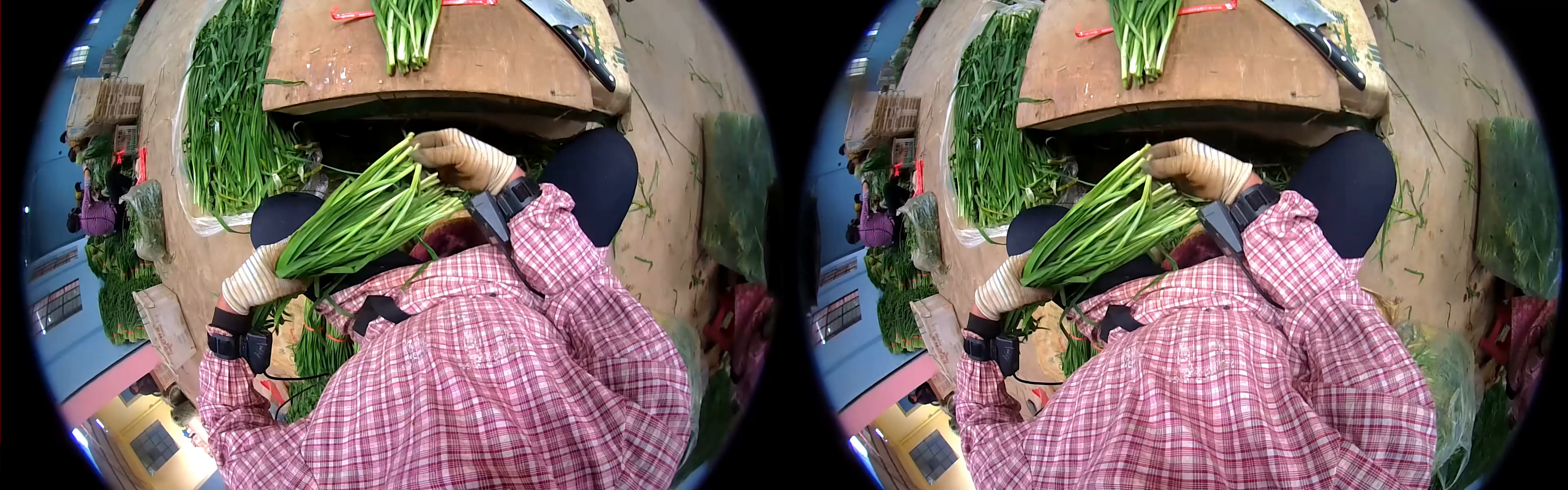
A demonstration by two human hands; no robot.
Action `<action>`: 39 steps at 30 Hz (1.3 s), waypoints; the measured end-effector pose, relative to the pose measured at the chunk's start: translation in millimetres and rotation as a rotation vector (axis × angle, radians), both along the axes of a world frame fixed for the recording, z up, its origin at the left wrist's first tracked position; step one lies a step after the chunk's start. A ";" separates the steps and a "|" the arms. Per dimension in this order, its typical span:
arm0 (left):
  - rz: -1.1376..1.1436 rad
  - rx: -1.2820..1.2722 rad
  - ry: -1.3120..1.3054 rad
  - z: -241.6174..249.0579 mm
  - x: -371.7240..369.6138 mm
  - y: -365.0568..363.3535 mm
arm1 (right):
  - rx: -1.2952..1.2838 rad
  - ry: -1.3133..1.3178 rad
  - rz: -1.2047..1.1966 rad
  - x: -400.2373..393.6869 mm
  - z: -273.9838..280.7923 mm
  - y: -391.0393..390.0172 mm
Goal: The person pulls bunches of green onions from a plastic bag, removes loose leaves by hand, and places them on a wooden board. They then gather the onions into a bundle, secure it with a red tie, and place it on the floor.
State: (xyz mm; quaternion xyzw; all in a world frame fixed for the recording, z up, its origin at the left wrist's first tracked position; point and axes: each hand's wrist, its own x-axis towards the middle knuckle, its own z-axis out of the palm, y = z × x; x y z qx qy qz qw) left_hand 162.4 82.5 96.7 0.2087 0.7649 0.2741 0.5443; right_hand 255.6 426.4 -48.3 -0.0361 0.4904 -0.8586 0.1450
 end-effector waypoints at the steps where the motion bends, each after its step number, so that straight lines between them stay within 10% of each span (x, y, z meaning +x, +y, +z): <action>1: -0.005 -0.005 -0.008 1.8 1.9 -0.2 | 0.131 0.086 -0.032 -1.0 -5.6 4.3; 3: 0.020 -0.066 -0.017 7.7 2.8 0.8 | 0.296 0.381 -0.193 1.3 -33.8 24.2; 5: 0.061 -0.033 -0.041 7.3 2.7 -7.6 | 0.162 -0.022 -0.292 15.0 -12.8 47.7; 6: 0.103 -0.048 -0.036 8.1 3.6 -9.9 | 0.930 0.143 -0.194 14.2 -5.2 59.0; 7: 0.145 -0.062 -0.031 10.1 4.7 -10.9 | 0.701 -0.431 -0.224 7.6 1.1 63.4; 13: 0.196 -0.031 -0.071 5.2 7.1 -1.4 | 0.483 -0.153 0.033 12.9 2.7 29.6; 15: 0.235 -0.022 -0.054 6.9 12.0 -4.5 | 0.772 -0.377 -0.250 11.5 -3.1 50.5; 17: 0.254 0.011 -0.067 2.9 13.1 -1.2 | 0.595 -0.011 -0.554 12.8 -10.2 37.3; 21: 0.257 0.017 -0.121 -2.6 16.0 11.2 | 0.772 0.196 -0.472 12.3 20.4 3.0; 23: 0.144 0.044 -0.025 -5.0 15.4 14.1 | 0.368 -0.060 -0.359 8.5 5.5 -15.4; 39: 0.147 0.035 0.000 1.7 19.2 12.1 | 0.469 -0.030 -0.493 13.3 22.5 29.9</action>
